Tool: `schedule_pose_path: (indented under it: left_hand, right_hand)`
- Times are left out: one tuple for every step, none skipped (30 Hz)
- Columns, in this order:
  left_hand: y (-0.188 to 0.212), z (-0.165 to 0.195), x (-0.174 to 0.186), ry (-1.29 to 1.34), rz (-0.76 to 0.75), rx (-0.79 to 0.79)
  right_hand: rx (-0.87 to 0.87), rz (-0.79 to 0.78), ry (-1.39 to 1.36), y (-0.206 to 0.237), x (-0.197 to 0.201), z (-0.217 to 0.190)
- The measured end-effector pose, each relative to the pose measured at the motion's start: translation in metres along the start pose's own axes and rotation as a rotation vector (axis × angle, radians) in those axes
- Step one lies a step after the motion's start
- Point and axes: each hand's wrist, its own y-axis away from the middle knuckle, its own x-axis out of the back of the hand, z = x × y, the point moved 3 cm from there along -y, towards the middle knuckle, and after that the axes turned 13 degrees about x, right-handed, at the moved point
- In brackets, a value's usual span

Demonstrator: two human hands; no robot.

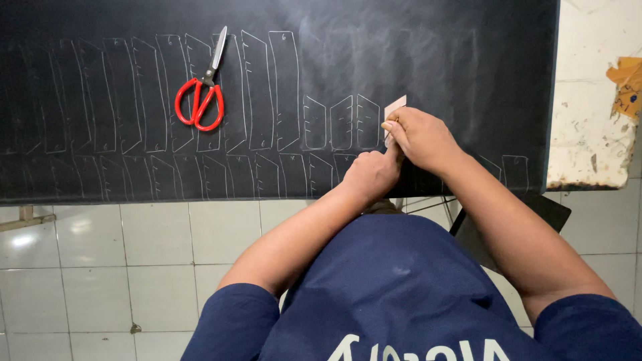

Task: The person places a small paper pattern onto a large black sheet marked with chalk outlines and traces its edges with a pencil. They repeat this process for several pattern pieces, moving each one to a new outline and tracing it again.

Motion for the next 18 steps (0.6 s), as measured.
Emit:
schedule_pose_path:
  left_hand:
    - [0.0, 0.002, 0.004, -0.002, 0.02, -0.003]
    - [0.0, 0.003, 0.008, -0.003, 0.04, -0.006]
    - [0.0, 0.005, 0.013, -0.005, 0.059, -0.008]
    - [0.001, 0.007, 0.016, -0.035, 0.031, -0.007]
    - [0.002, 0.009, 0.02, -0.064, 0.004, -0.005]
    - [0.003, 0.009, 0.023, -0.094, -0.024, -0.003]
    - [0.004, 0.011, 0.028, -0.183, 0.016, -0.118]
    - [0.005, 0.013, 0.032, -0.271, 0.056, -0.233]
    - [0.007, 0.015, 0.034, -0.359, 0.096, -0.349]
    - [0.007, 0.016, 0.038, -0.381, 0.191, -0.359]
    - [0.008, 0.017, 0.04, -0.403, 0.286, -0.368]
    - [0.009, 0.017, 0.043, -0.424, 0.38, -0.375]
    - [0.009, 0.017, 0.042, -0.418, 0.364, -0.373]
    - [0.009, 0.017, 0.042, -0.413, 0.348, -0.372]
    - [0.009, 0.017, 0.041, -0.407, 0.332, -0.371]
    - [0.009, 0.016, 0.041, -0.404, 0.334, -0.369]
    - [0.008, 0.016, 0.041, -0.399, 0.335, -0.367]
    - [0.008, 0.016, 0.041, -0.396, 0.338, -0.366]
  right_hand:
    - [0.046, 0.017, 0.041, -0.001, 0.0, 0.0]
    - [0.085, 0.069, 0.04, -0.002, 0.001, 0.001]
    - [0.123, 0.12, 0.038, -0.003, 0.002, 0.002]
    - [0.161, 0.172, 0.036, -0.004, 0.004, 0.004]
    - [0.163, 0.201, 0.052, -0.007, 0.005, 0.007]
    - [0.165, 0.229, 0.068, -0.011, 0.007, 0.01]
    - [0.165, 0.257, 0.084, -0.013, 0.008, 0.013]
    - [0.167, 0.267, 0.078, -0.014, 0.008, 0.015]
    - [0.169, 0.277, 0.072, -0.016, 0.008, 0.017]
    - [0.171, 0.287, 0.066, -0.016, 0.009, 0.018]
    - [0.168, 0.284, 0.061, -0.015, 0.008, 0.019]
    - [0.166, 0.28, 0.056, -0.015, 0.009, 0.019]
    - [0.163, 0.276, 0.051, -0.014, 0.009, 0.02]
    - [0.162, 0.274, 0.074, -0.013, 0.011, 0.021]
    - [0.16, 0.273, 0.097, -0.012, 0.014, 0.023]
    - [0.158, 0.271, 0.12, -0.011, 0.017, 0.024]
    - [0.139, 0.286, 0.138, -0.009, 0.021, 0.026]
    - [0.122, 0.303, 0.157, -0.009, 0.025, 0.028]
